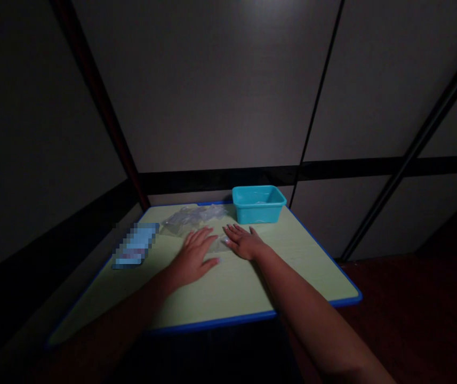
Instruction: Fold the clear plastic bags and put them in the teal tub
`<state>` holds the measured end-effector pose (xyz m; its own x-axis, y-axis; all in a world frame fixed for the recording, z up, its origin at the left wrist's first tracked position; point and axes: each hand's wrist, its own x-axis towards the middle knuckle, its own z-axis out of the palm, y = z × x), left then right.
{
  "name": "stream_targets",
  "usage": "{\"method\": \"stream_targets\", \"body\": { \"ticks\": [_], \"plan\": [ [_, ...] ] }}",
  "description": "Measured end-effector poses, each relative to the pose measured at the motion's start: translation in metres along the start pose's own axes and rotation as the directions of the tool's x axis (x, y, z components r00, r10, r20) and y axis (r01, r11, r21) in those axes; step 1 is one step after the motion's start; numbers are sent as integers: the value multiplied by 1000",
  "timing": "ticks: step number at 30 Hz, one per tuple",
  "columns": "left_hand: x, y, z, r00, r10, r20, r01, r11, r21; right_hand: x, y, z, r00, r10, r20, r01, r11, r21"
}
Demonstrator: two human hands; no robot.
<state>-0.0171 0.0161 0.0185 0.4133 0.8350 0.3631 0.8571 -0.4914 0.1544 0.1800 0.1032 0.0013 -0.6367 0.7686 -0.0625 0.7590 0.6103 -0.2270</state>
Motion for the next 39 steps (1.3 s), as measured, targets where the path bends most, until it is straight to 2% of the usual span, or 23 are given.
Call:
{"method": "stream_targets", "body": {
  "ticks": [3, 6, 11, 16, 22, 33, 39],
  "plan": [
    [1, 24, 14, 986, 114, 123, -112, 993, -25, 1, 2, 3, 1000, 9, -7, -9, 1000, -29],
    [6, 31, 23, 975, 141, 172, -137, 990, -33, 2, 2, 4, 1000, 16, -2, -16, 999, -51],
    [10, 24, 30, 975, 105, 194, -100, 994, -37, 3, 2, 5, 999, 31, 7, -31, 998, -49],
    [12, 15, 29, 981, 80, 179, -70, 996, -59, 2, 1, 4, 999, 35, 12, -34, 997, -63],
    [11, 2, 34, 971, 20, 240, -1, 997, -79, -1, -4, -2, 999, 36, 34, -33, 996, -81],
    [7, -1, 35, 958, -109, 267, 111, 994, 9, 3, 3, 6, 999, 51, 10, -51, 997, -55],
    [4, -8, 37, 942, -230, 244, 220, 973, 68, 0, 0, 1, 999, 39, 15, -39, 999, -37]
  ]
}}
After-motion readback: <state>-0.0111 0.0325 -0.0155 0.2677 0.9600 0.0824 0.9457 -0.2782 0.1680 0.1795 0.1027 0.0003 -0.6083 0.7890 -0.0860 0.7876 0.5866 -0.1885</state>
